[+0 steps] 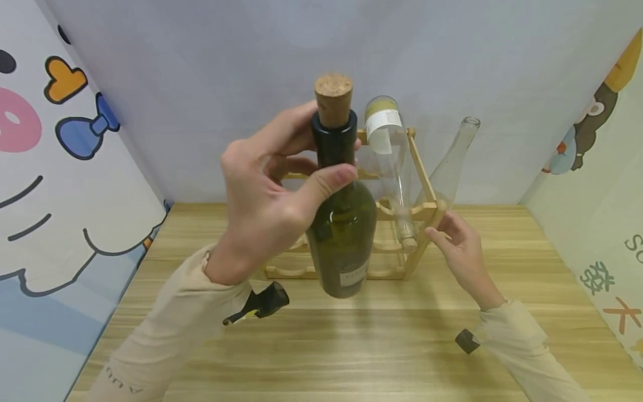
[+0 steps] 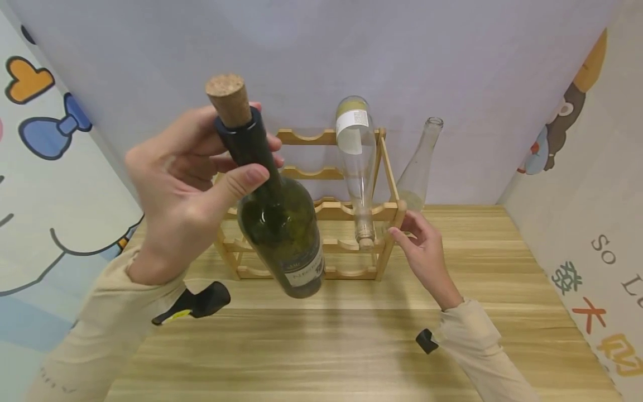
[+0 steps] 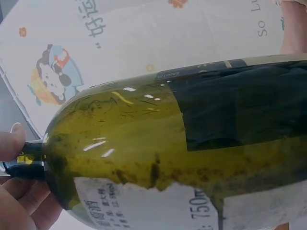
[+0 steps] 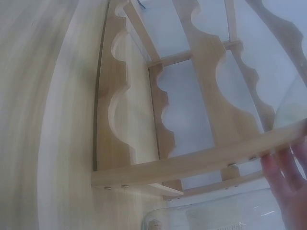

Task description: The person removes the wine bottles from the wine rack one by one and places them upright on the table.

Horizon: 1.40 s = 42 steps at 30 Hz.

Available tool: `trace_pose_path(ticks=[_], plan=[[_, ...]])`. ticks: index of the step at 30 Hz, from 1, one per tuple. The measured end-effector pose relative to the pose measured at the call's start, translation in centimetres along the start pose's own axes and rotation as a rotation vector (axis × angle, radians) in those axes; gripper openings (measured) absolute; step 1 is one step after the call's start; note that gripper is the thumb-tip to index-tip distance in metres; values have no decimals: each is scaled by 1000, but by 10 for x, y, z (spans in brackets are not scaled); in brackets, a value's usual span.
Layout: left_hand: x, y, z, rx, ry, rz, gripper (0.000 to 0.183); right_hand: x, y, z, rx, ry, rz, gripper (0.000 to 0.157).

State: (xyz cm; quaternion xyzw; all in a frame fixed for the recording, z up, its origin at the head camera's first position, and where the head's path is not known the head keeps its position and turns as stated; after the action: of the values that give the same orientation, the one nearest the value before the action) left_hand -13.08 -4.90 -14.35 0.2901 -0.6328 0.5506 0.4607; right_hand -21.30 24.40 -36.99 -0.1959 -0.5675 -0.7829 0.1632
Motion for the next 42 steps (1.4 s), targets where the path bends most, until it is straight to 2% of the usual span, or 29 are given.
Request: trace_pose_path(ticks=[8,17,27,42], plan=[[-6,3,-1,-27,18,14,41,0,1,2,15,-7,11,28],[-14,7,-1,-10,1,32,42,-1,1,3,4,9,25,31],[-33,29,2,-15,3,116,47,-1,0,2,-30,18,8,30],[-56,47,1,-12,-13,230,47,-1,0,1,-24,19,-6,29]])
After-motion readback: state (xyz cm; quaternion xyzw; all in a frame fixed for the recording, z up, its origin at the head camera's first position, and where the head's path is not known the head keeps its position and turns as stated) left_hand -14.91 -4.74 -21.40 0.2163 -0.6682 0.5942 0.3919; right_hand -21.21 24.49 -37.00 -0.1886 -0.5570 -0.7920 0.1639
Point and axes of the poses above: each hand's wrist, its own x-axis towards the middle knuckle, its own z-axis out of the back of the hand, y = z × x, the point moved 4 cm from there along x, towards the middle knuckle, and after that the axes turned 13 degrees about -x, right-handed, at the moved point
